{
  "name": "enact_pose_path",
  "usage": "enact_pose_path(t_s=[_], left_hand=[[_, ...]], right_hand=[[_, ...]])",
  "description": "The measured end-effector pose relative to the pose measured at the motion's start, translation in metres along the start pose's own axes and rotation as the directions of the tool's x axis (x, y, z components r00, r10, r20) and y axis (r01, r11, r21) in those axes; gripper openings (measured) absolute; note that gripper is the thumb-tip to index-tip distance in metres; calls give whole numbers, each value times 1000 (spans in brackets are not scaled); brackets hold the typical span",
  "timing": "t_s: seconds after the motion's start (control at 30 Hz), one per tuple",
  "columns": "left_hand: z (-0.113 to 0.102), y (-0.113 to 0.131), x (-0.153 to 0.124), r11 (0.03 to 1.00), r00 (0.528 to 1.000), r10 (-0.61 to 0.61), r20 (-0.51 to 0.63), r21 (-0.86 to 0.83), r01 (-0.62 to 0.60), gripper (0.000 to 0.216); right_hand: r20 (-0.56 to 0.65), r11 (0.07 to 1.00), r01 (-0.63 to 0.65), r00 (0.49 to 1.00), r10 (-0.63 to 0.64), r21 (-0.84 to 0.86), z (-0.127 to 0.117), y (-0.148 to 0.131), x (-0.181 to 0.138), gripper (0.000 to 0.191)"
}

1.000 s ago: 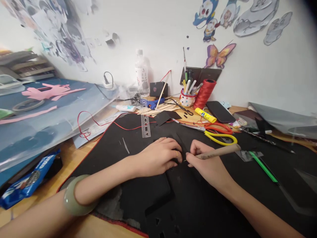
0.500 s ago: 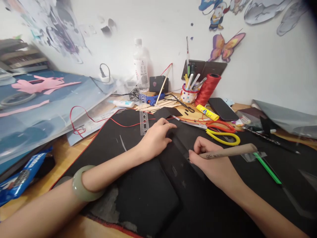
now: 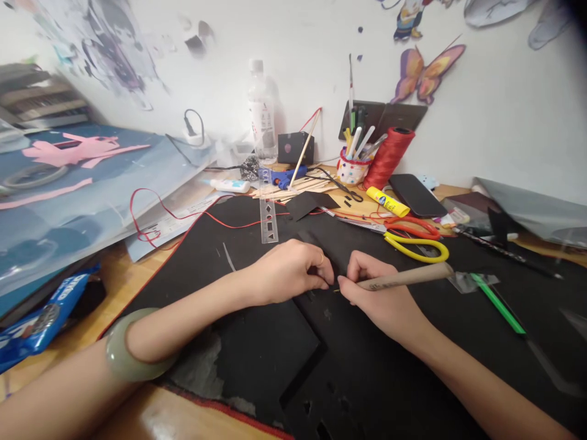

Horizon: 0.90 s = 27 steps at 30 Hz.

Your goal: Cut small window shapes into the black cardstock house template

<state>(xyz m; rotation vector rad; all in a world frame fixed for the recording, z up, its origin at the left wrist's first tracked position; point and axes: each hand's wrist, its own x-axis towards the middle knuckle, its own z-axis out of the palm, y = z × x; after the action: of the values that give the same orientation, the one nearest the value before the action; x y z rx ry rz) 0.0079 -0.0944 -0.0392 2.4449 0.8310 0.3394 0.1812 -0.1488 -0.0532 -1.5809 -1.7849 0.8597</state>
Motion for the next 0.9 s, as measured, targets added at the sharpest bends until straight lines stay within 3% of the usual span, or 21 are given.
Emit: enact_pose_path(t_s=[0.07, 0.3, 0.7, 0.9], left_hand=[[3, -2, 2, 996, 998, -17, 65, -91, 23, 10], [6, -13, 4, 990, 996, -54, 78, -125, 63, 10], [2, -11, 5, 996, 994, -18, 105, -88, 28, 11], [0, -10, 3, 996, 992, 15, 127, -84, -4, 11]], right_hand=[[-6, 1000, 19, 1000, -19, -19, 2, 2, 0, 23], [-37, 999, 26, 999, -27, -28, 3, 8, 0, 24], [-69, 992, 33, 997, -42, -121, 7, -3, 7, 23], [-29, 996, 42, 999, -45, -82, 7, 1, 8, 25]])
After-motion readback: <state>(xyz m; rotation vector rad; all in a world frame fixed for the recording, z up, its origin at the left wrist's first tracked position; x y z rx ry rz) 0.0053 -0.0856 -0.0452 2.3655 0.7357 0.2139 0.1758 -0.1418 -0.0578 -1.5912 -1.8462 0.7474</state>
